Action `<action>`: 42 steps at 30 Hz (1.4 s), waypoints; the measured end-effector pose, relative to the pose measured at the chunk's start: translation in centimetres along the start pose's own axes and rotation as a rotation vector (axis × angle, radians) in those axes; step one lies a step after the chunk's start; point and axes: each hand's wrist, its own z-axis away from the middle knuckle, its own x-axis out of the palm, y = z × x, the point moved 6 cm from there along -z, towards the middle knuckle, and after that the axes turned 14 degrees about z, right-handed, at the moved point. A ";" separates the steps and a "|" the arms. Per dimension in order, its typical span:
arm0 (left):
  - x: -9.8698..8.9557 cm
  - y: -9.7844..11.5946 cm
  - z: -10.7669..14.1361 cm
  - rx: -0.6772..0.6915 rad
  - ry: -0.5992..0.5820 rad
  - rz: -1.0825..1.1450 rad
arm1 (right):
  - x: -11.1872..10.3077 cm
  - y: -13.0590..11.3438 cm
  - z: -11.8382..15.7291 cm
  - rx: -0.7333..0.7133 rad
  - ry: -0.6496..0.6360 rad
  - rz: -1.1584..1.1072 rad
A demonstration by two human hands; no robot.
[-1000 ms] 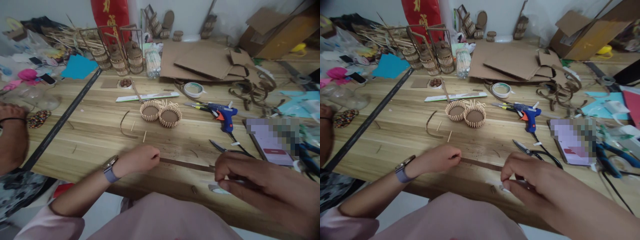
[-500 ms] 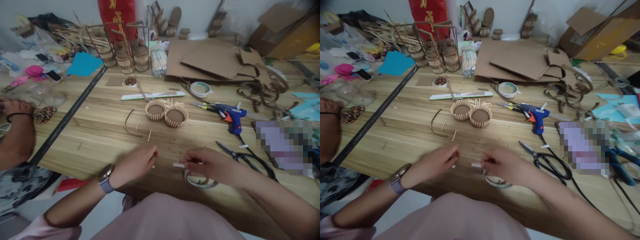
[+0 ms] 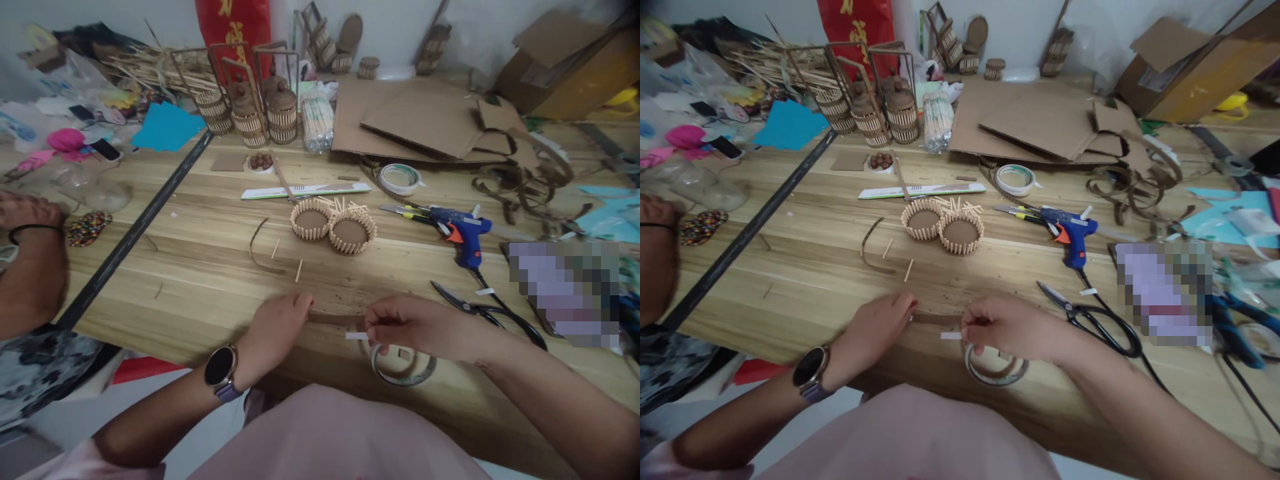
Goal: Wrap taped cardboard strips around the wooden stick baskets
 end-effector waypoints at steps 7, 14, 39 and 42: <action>0.4 -0.3 0.1 0.110 0.074 -0.086 | -0.4 1.7 -1.5 0.052 0.004 -0.084; -0.4 1.1 0.8 0.283 0.344 -0.191 | 0.1 1.3 -1.1 0.199 -0.039 -0.146; 2.5 3.0 3.1 0.643 0.332 -0.079 | -0.7 -0.6 -4.8 0.136 0.061 0.239; 2.3 3.0 2.9 0.618 0.299 -0.051 | -0.6 -0.7 -4.8 0.151 0.063 0.259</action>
